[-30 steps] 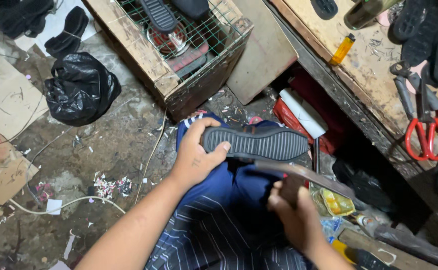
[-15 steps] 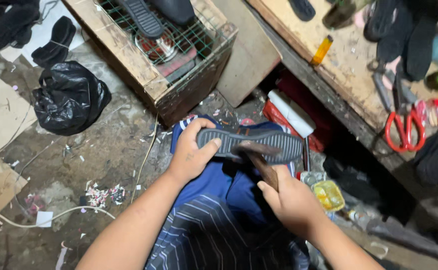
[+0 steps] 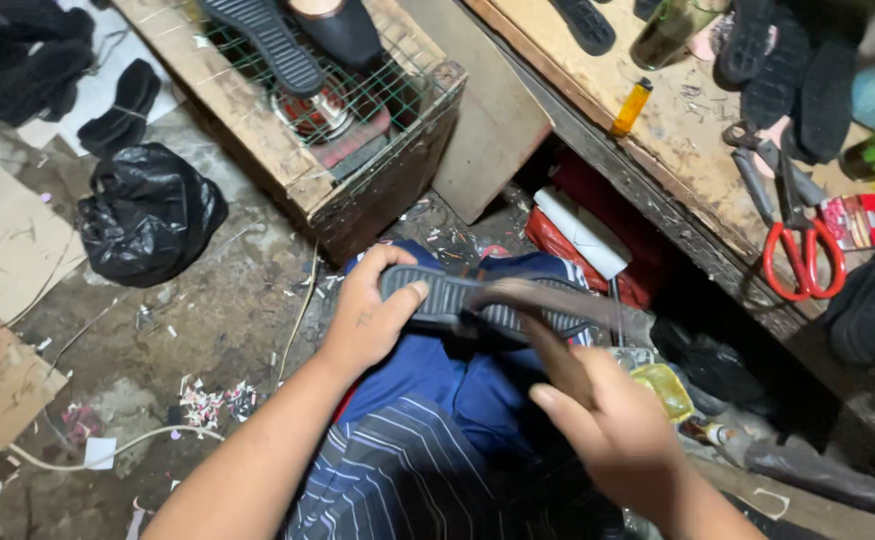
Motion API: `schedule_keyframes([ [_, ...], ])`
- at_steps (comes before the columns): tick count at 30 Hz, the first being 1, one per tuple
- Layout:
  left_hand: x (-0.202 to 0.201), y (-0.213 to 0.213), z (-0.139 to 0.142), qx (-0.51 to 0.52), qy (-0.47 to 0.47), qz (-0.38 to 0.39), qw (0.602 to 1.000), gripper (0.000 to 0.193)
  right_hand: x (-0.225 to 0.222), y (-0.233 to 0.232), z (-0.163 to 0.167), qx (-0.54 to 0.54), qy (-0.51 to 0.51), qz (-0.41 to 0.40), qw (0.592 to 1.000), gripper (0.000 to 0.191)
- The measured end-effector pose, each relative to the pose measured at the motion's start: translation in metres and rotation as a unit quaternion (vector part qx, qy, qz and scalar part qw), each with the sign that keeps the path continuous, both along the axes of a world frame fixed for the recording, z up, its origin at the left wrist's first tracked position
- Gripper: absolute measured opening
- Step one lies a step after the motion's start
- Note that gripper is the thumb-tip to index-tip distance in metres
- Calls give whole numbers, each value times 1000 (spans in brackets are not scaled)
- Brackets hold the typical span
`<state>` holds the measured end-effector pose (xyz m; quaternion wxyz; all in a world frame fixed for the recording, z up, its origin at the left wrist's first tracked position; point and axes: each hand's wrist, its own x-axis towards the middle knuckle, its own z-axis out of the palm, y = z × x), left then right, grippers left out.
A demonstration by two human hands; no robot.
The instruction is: The person sits on the floor holding a sandal on their lap and repeatedly hammers and presses the sole and its edge with a metal hand tool, turning the sandal over to work the sole surface and the strap edge, then sets the finished sandal on the rack with other sandals.
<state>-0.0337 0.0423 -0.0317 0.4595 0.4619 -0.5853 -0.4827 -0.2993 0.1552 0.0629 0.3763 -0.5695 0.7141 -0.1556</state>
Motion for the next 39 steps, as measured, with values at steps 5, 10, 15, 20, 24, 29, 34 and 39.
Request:
schedule_keyframes([
  [5, 2, 6, 2, 20, -5, 10, 1000, 23, 2, -4, -18, 2, 98, 96, 991, 58],
  [10, 2, 3, 2, -22, -16, -22, 999, 24, 0, -2, -7, 21, 111, 53, 992, 40],
  [15, 3, 6, 3, 3, -9, -23, 1000, 25, -17, 13, -29, -34, 66, 32, 997, 40],
  [20, 4, 1, 2, 3, -7, -46, 999, 23, -15, 13, -46, 34, 89, 36, 995, 38],
  [24, 2, -3, -1, -31, -18, -39, 999, 24, -17, 33, -11, -1, -139, -126, 982, 44],
  [29, 2, -5, -2, -19, -37, -37, 998, 29, -4, 13, -11, -15, -40, 80, 996, 32],
  [34, 2, -5, -9, 0, -12, -51, 999, 24, -2, 23, 7, -127, -90, 20, 988, 34],
  [39, 8, -11, 3, -10, -12, -88, 996, 25, 4, 11, -24, 38, 145, 55, 987, 43],
])
